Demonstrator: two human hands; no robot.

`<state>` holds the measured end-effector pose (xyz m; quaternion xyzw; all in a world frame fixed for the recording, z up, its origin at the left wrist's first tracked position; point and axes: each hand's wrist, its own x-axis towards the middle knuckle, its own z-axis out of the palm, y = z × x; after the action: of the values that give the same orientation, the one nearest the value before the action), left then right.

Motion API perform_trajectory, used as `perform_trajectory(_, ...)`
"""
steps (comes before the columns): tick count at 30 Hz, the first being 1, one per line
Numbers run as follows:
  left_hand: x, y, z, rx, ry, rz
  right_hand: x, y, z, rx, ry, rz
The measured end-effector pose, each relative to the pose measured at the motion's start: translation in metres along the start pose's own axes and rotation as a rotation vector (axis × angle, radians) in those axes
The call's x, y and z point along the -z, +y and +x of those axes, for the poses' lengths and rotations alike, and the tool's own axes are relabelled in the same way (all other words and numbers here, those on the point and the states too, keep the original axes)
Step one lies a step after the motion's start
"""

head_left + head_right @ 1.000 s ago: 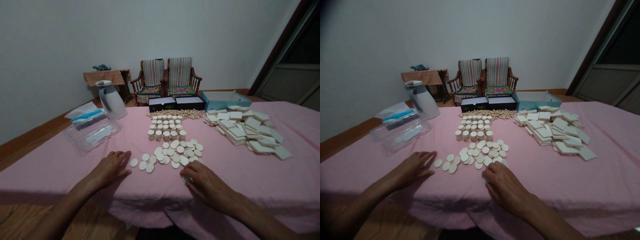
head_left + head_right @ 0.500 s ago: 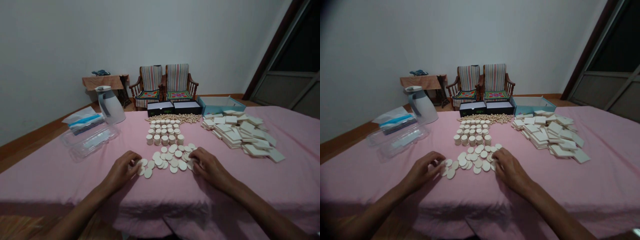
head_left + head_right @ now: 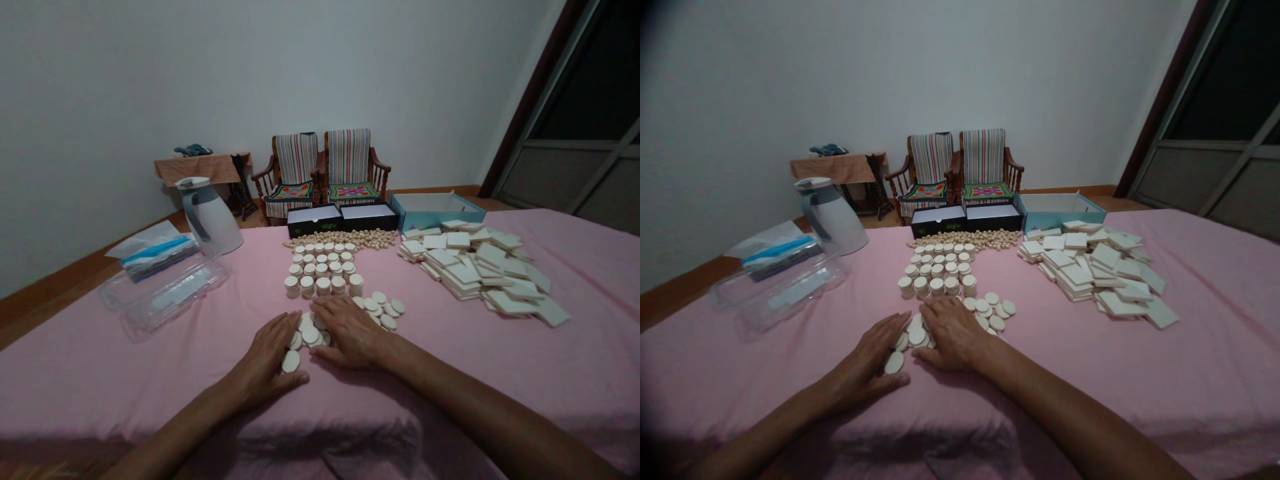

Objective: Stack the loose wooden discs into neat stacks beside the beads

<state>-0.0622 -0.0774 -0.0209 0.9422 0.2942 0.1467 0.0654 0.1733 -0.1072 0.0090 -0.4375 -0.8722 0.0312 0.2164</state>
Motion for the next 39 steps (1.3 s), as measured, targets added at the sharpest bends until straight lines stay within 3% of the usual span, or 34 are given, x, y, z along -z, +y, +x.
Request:
perform_trajectory(5, 0.003, 0.009, 0.009, -0.007, 0.035, -0.058, -0.01, -0.004, 0.012, -0.024, -0.053, -0.035)
perform_trajectory(12, 0.005, 0.021, 0.019, -0.03, 0.019, -0.156, -0.001, -0.004, 0.002, -0.085, -0.056, -0.103)
perform_trajectory(20, -0.005, 0.037, 0.042, -0.002, 0.033, -0.272, 0.013, 0.01, -0.01, -0.127, -0.073, -0.17)
perform_trajectory(34, -0.021, 0.071, 0.101, -0.078, -0.011, -0.363, 0.049, 0.056, -0.049, -0.263, -0.085, -0.256)
perform_trajectory(39, -0.013, 0.066, 0.108, -0.055, 0.111, -0.319, 0.056, 0.083, -0.069, -0.415, -0.039, -0.315)
